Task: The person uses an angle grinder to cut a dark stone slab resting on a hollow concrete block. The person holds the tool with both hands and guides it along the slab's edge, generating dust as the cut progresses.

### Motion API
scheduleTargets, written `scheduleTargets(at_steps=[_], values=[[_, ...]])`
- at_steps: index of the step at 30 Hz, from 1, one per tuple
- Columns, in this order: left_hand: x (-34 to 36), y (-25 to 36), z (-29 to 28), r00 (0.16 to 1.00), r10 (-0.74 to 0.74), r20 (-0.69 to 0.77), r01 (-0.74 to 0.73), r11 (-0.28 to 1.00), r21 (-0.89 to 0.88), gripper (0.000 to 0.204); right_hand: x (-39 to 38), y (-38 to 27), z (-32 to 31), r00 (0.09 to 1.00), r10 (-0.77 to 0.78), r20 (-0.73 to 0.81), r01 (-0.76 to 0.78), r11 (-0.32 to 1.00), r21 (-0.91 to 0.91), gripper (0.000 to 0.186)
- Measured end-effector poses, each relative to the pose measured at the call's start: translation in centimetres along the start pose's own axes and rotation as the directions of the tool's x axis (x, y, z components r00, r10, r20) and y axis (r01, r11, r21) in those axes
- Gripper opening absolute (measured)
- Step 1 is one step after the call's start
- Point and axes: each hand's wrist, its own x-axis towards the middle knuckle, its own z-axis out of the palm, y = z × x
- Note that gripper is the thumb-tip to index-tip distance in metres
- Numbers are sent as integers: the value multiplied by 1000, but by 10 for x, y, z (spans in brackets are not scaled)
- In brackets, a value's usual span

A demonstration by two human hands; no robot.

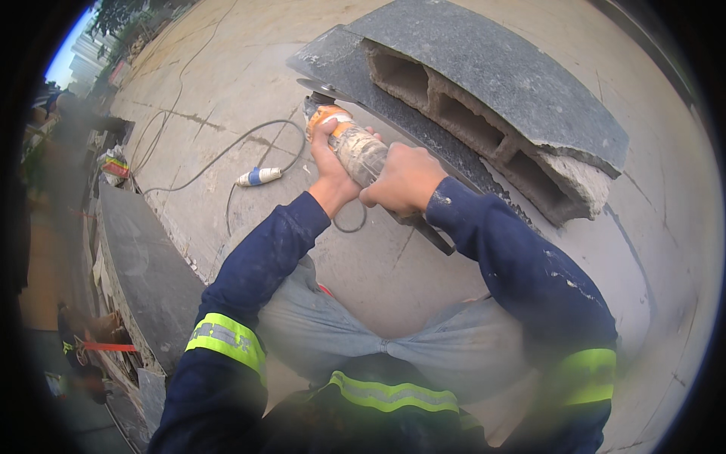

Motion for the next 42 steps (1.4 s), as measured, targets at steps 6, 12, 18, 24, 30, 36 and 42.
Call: scheduleTargets(at_steps=[6, 12, 18, 24, 30, 36, 42], values=[[13, 10, -6, 1000, 9, -3, -9, 1000, -23, 50, 16, -4, 2, 1000, 8, 13, -8, 1000, 18, 62], [26, 13, -12, 1000, 5, -6, -5, 1000, -26, 50, 30, -4, 5, 1000, 15, 19, -15, 1000, 14, 64], [22, 12, -11, 1000, 7, -12, -7, 1000, -25, 52, 24, -5, 5, 1000, -7, -4, 7, 1000, 18, 64], [8, 6, -4, 1000, -11, -18, 10, 999, -37, 55, 8, -5, 0, 1000, 4, 2, -4, 1000, 7, 63], [-2, -2, -3, 999, -31, 9, 31, 999, -18, 57, -4, 2, 2, 1000, -26, -18, 26, 1000, -16, 65], [-10, -10, 2, 1000, -18, 18, 19, 999, -29, 52, -15, 6, 3, 1000, -21, -17, 21, 1000, -1, 65], [-20, -17, 6, 999, -36, 28, 36, 999, -20, 52, -25, 11, 3, 1000, -21, -22, 21, 1000, 0, 67]])
